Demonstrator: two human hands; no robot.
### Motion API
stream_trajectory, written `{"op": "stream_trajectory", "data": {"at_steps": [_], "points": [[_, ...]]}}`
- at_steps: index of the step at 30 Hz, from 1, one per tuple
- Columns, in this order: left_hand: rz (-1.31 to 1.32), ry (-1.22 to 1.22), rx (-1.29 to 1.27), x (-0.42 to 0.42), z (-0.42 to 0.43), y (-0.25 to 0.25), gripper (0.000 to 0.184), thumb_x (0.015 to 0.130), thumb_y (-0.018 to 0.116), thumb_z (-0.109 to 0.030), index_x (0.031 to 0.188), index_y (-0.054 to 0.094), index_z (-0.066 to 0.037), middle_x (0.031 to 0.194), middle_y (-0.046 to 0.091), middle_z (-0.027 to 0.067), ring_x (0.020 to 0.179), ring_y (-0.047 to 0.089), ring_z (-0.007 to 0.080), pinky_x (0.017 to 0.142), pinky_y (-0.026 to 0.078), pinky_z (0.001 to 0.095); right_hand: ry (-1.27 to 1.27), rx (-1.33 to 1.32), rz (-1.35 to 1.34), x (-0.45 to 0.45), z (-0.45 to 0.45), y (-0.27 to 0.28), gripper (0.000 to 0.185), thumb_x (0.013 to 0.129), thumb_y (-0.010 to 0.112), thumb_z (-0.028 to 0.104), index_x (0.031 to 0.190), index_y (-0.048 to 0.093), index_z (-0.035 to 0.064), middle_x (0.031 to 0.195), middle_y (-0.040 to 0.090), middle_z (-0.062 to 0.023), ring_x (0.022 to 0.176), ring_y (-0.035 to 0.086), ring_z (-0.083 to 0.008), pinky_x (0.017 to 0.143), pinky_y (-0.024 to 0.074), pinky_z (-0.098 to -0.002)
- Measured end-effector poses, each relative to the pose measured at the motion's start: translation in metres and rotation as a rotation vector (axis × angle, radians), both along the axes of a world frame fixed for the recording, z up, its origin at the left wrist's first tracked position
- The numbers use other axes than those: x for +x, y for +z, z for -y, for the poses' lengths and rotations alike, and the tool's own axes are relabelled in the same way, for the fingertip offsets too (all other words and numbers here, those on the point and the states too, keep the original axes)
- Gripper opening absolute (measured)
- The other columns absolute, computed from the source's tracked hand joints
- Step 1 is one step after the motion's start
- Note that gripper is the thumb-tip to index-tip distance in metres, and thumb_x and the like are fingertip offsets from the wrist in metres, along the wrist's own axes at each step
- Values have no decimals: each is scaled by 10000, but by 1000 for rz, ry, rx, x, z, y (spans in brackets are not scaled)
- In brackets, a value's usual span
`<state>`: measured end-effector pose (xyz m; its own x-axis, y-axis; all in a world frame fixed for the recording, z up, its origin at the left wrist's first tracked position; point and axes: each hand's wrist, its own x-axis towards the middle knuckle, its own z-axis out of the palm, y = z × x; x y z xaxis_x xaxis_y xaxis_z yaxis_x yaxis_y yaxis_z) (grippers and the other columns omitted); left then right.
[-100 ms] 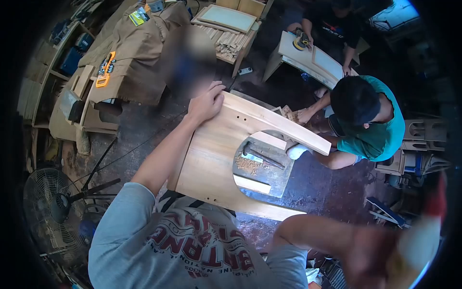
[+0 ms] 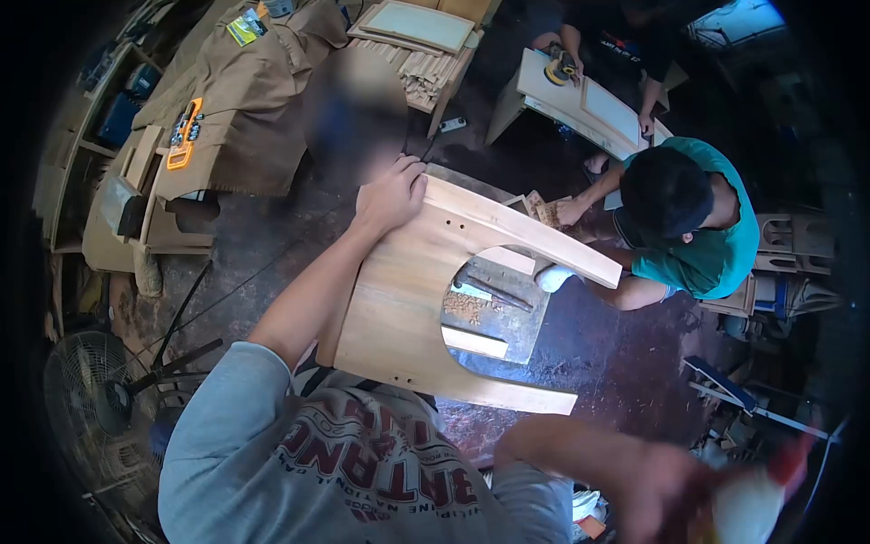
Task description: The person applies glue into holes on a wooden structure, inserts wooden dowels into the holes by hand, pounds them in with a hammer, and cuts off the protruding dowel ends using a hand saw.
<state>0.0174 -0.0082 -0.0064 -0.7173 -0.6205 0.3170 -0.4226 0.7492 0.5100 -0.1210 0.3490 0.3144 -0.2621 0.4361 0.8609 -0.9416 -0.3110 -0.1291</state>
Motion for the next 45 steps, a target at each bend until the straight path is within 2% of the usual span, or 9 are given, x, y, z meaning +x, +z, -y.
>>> {"op": "stream_trajectory", "data": {"at_steps": [1,2,3,5,6,8,27,35,45], "points": [[-8,-7,17,0,2,-1,276,963,676,-231,1157,780,-64,1339,711,102,1333,593,284,1214,366,496,32,97,209,-10,-7,-64,817,988,592,499,1579,426,-40,1518,543,-266,1387,583,-394,1220,420,-590],[-29,-13,29,-6,8,-1,264,969,670,-222,1143,781,-58,1346,704,98,1345,582,283,1216,362,509,128,494,418,-32,-1,-180,758,981,710,234,1604,366,-27,1581,511,-191,1361,592,-363,1196,453,-490],[-58,-29,39,-17,10,-1,264,969,670,-222,1143,781,-58,1346,704,98,1345,582,283,1216,362,509,94,743,717,6,86,-189,817,898,777,60,1597,363,-25,1548,513,-204,1366,582,-341,1187,456,-481],[-100,-10,6,-21,10,-1,254,951,663,-154,1158,772,-57,1384,677,94,1391,545,287,1230,339,534,371,615,1158,19,99,-263,833,861,797,10,1580,380,-37,1415,611,-242,1255,667,-318,1084,559,-487],[-103,-1,16,-22,16,-1,254,951,663,-154,1158,772,-57,1384,677,94,1391,545,287,1230,339,534,495,406,1242,36,117,-253,764,884,780,28,1551,412,-20,1358,654,-227,1177,715,-320,957,649,-510],[-124,-141,-59,-16,16,-4,308,898,661,-99,1188,756,-53,1410,652,110,1394,535,297,1240,327,554,510,193,1325,30,117,-272,688,915,767,63,1520,445,8,1358,651,-216,1172,719,-326,868,694,-528],[-117,-188,105,-16,22,-7,346,920,642,-53,1251,742,-72,1430,648,103,1430,516,313,1268,280,551,334,282,1459,37,144,-299,582,960,784,207,1434,530,-14,1258,675,-196,1116,728,-331,853,697,-526],[-141,-177,103,-18,20,-7,341,922,645,-48,1249,740,-80,1430,650,97,1426,522,312,1263,286,558,170,438,1394,37,152,-285,558,939,822,206,1405,562,44,1206,698,-144,994,756,-244,732,708,-400],[-123,-173,102,-17,20,-6,353,915,654,-63,1257,736,-91,1429,649,94,1424,525,309,1264,285,554,182,399,1406,40,159,-275,561,930,829,183,1389,560,8,1173,715,-146,915,764,-235,677,711,-367]]}}
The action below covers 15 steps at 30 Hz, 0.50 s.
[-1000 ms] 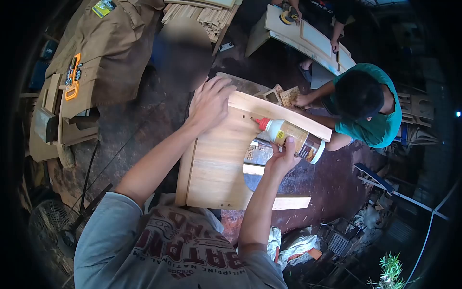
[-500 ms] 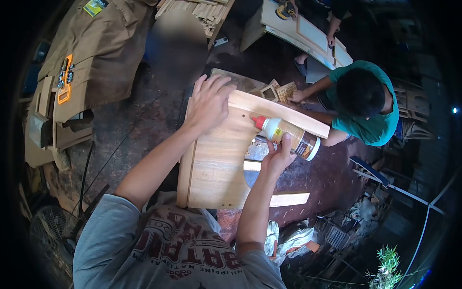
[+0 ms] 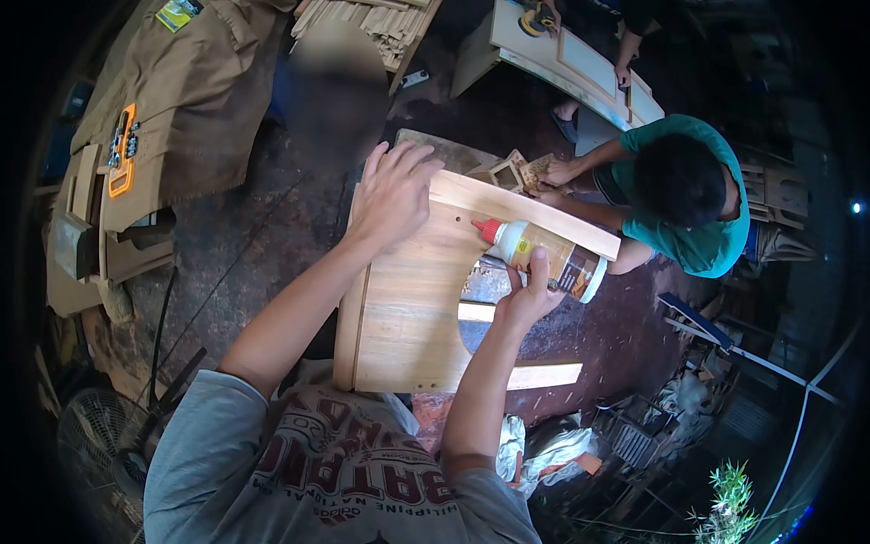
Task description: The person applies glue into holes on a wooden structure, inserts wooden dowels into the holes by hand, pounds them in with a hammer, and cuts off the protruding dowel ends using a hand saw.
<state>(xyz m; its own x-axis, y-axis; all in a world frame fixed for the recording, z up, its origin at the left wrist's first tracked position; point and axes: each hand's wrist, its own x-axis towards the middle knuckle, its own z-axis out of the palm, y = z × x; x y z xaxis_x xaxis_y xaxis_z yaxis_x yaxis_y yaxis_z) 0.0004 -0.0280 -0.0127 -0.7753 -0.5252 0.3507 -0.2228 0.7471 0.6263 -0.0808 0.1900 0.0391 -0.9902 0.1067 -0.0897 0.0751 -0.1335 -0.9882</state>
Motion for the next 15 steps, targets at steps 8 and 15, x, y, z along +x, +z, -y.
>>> {"op": "stream_trajectory", "data": {"at_steps": [8,15], "points": [[23,4,-34,1,-1,3,343,924,647,-74,1254,739,-91,1428,653,90,1423,526,300,1263,290,548,-5,45,-35,1,6,7,512,928,821,140,1366,592,3,1145,726,-129,881,757,-172,629,682,-287],[32,3,-39,1,-2,3,348,928,646,-77,1262,744,-93,1431,657,90,1419,529,293,1260,290,551,22,-10,-51,-14,10,7,456,917,798,32,1335,620,-18,1145,729,-118,885,754,-171,669,657,-285]]}}
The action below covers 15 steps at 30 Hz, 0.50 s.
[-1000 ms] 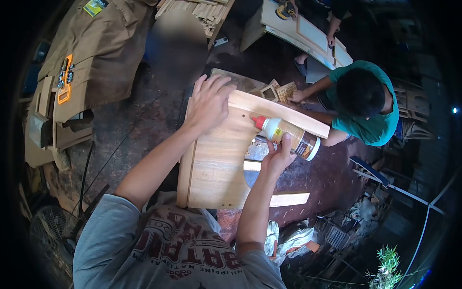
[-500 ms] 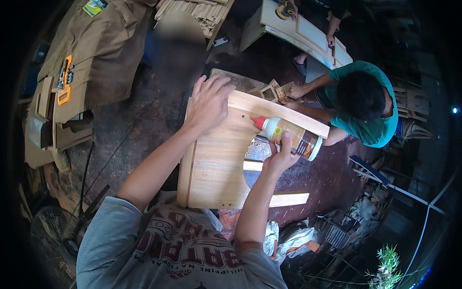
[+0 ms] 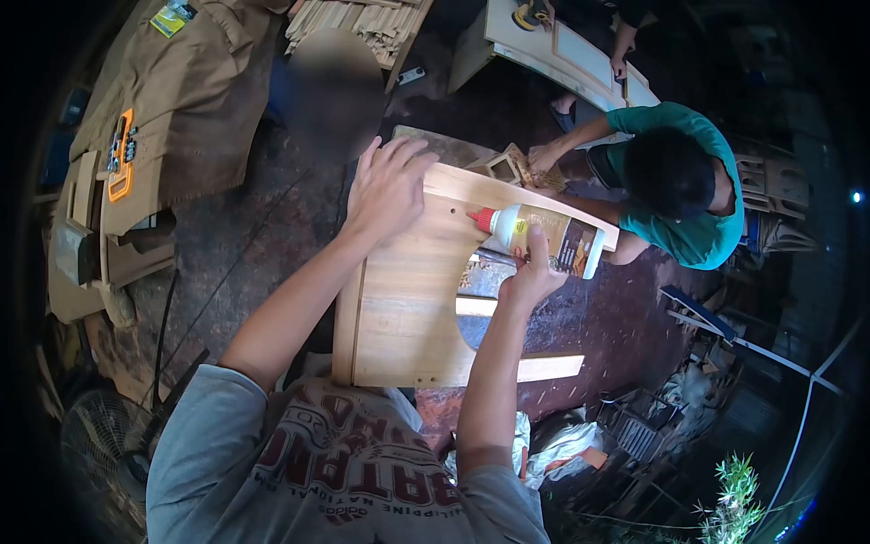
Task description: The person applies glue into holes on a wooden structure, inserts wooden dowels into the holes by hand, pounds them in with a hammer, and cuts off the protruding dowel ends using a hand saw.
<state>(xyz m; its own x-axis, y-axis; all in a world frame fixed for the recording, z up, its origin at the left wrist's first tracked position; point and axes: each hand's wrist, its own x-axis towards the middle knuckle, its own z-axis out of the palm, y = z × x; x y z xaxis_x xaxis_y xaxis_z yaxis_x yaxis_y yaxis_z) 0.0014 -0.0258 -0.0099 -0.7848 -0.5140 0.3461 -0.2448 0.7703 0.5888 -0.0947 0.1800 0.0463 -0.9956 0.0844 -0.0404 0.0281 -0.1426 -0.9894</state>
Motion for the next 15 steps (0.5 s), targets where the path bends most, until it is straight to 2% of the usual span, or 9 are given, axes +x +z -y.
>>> {"op": "stream_trajectory", "data": {"at_steps": [3,6,8,12,15], "points": [[2,-2,-2,0,1,0,348,935,643,-81,1268,743,-97,1426,661,88,1416,531,288,1256,292,551,2,44,-16,-5,1,-1,426,910,788,-9,1307,635,-22,1141,731,-117,904,755,-187,699,657,-315],[-16,-4,-1,-1,-1,-4,339,942,641,-85,1265,744,-99,1412,671,86,1415,532,283,1253,293,551,34,27,-58,-12,-8,-8,518,889,795,-42,1368,599,-39,1209,722,-137,983,749,-217,769,646,-336],[-8,-2,-2,-2,2,-4,331,949,637,-91,1262,744,-102,1396,681,85,1408,538,276,1251,293,553,97,100,-88,-7,-6,-2,503,897,811,2,1353,601,-23,1171,723,-131,937,757,-207,730,656,-330],[-9,-10,-27,-4,0,0,320,952,633,-95,1253,741,-103,1383,686,85,1389,551,275,1246,296,556,166,139,-192,-8,-8,-2,558,892,842,46,1378,570,10,1182,711,-123,956,746,-210,736,656,-350],[-1,-11,-28,-4,0,1,313,953,630,-96,1247,737,-107,1367,691,84,1367,565,276,1238,303,555,101,120,-176,-7,-4,-6,565,890,856,77,1372,568,23,1169,708,-110,965,741,-214,721,653,-360]]}}
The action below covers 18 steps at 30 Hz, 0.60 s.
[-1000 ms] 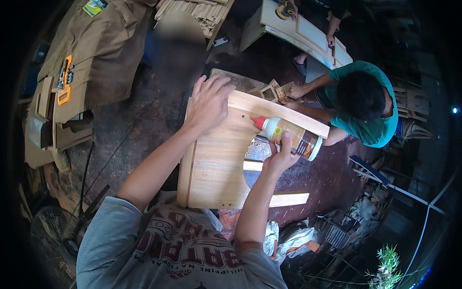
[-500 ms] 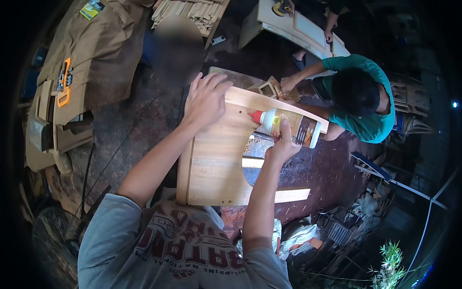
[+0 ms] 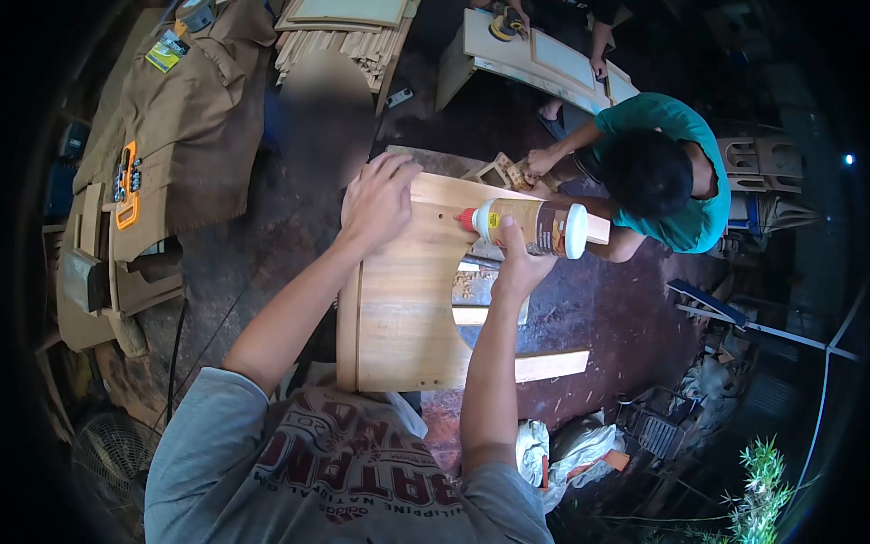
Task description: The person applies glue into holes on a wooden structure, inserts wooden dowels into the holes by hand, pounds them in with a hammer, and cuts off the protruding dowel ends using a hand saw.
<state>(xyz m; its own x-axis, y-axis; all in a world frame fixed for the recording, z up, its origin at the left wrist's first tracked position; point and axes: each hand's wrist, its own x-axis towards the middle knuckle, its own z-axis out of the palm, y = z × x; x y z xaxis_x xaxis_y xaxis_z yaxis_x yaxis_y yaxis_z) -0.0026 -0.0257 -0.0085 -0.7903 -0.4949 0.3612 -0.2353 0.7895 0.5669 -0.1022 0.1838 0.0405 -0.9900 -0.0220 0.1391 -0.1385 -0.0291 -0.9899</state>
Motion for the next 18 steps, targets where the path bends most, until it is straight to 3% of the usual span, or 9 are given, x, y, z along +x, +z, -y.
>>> {"op": "stream_trajectory", "data": {"at_steps": [12,18], "points": [[-24,-5,-5,3,-3,1,312,954,626,-95,1246,734,-110,1337,696,80,1350,574,282,1233,312,550,-110,-92,184,14,4,8,497,884,850,68,1325,624,32,1141,719,-100,911,743,-206,671,641,-357],[-16,-2,-8,3,-1,2,307,961,627,-100,1249,734,-111,1345,695,76,1364,565,282,1239,303,547,-58,-65,76,-4,-8,-12,482,870,839,18,1303,629,-2,1147,725,-116,922,748,-207,691,649,-358]]}}
